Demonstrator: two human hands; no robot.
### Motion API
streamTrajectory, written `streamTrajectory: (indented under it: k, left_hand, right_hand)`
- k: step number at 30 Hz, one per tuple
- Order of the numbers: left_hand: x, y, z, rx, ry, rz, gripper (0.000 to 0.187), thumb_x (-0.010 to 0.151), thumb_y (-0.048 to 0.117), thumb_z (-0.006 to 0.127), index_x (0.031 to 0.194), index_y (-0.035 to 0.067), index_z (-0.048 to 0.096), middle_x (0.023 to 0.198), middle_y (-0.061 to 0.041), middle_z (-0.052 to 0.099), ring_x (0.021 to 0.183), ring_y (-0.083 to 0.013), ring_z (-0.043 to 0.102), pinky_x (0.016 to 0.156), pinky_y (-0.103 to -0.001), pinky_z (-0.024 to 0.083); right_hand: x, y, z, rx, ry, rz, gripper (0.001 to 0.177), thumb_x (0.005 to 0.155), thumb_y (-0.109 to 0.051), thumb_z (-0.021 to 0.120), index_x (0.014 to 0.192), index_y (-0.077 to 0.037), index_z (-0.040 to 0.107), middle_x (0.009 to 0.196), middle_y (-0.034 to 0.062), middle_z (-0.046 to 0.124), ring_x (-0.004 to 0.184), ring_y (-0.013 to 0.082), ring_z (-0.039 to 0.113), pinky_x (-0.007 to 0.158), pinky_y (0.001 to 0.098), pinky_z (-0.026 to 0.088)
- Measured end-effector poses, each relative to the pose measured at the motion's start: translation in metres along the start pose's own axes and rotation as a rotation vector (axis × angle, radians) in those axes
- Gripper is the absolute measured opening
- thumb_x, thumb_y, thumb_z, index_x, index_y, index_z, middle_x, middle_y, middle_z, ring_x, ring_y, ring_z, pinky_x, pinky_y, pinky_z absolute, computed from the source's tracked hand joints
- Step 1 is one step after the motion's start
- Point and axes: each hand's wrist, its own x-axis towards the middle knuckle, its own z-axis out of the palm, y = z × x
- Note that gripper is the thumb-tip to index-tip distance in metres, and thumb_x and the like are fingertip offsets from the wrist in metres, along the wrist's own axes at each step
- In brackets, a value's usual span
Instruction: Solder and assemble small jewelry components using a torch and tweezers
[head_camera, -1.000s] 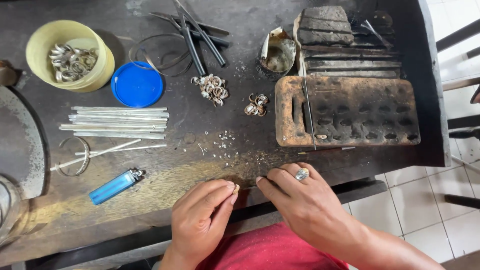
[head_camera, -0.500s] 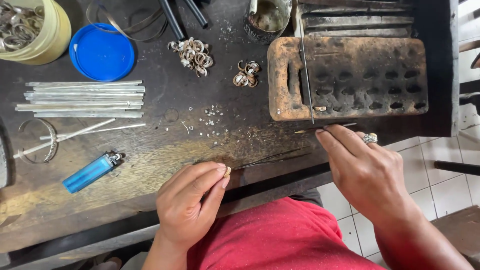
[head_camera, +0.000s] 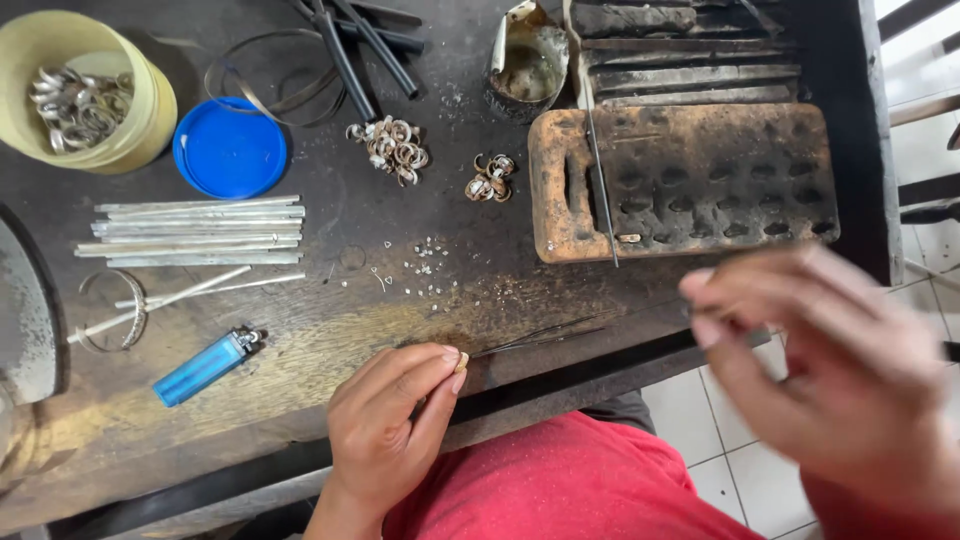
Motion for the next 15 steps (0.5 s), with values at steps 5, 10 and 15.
streamTrajectory:
  k: [5,10,15]
  left_hand:
    - [0.001,0.002,0.000,-0.011,-0.001,0.000,0.002,0.077,0.004,0.060,0.079,0.003,0.060,0.080,-0.007,0.064,0.069,-0.0188,0.064,0.063,-0.027,0.050]
    - [-0.001,-0.002,-0.001,-0.010,0.022,-0.014,0.005,0.077,0.006,0.060,0.080,0.005,0.063,0.080,-0.006,0.065,0.070,-0.0163,0.064,0.065,-0.025,0.050]
    - [-0.002,-0.007,0.001,-0.013,0.041,0.003,0.007,0.076,0.007,0.061,0.083,0.006,0.062,0.081,-0.006,0.064,0.066,-0.0160,0.063,0.061,-0.024,0.050]
  right_hand:
    - [0.072,0.021,0.000,0.220,0.144,-0.013,0.011,0.086,0.023,0.057,0.090,0.015,0.050,0.082,0.0223,0.052,0.066,0.0230,0.061,0.058,0.0271,0.053]
    - [0.132,0.052,0.034,0.313,0.089,0.108,0.004,0.087,0.004,0.062,0.088,0.001,0.062,0.070,0.0074,0.060,0.055,0.0068,0.052,0.045,0.0176,0.043]
    - [0.150,0.075,0.062,0.143,0.079,0.058,0.008,0.081,-0.003,0.063,0.087,-0.005,0.068,0.067,0.0011,0.061,0.055,0.0052,0.048,0.047,0.0207,0.039]
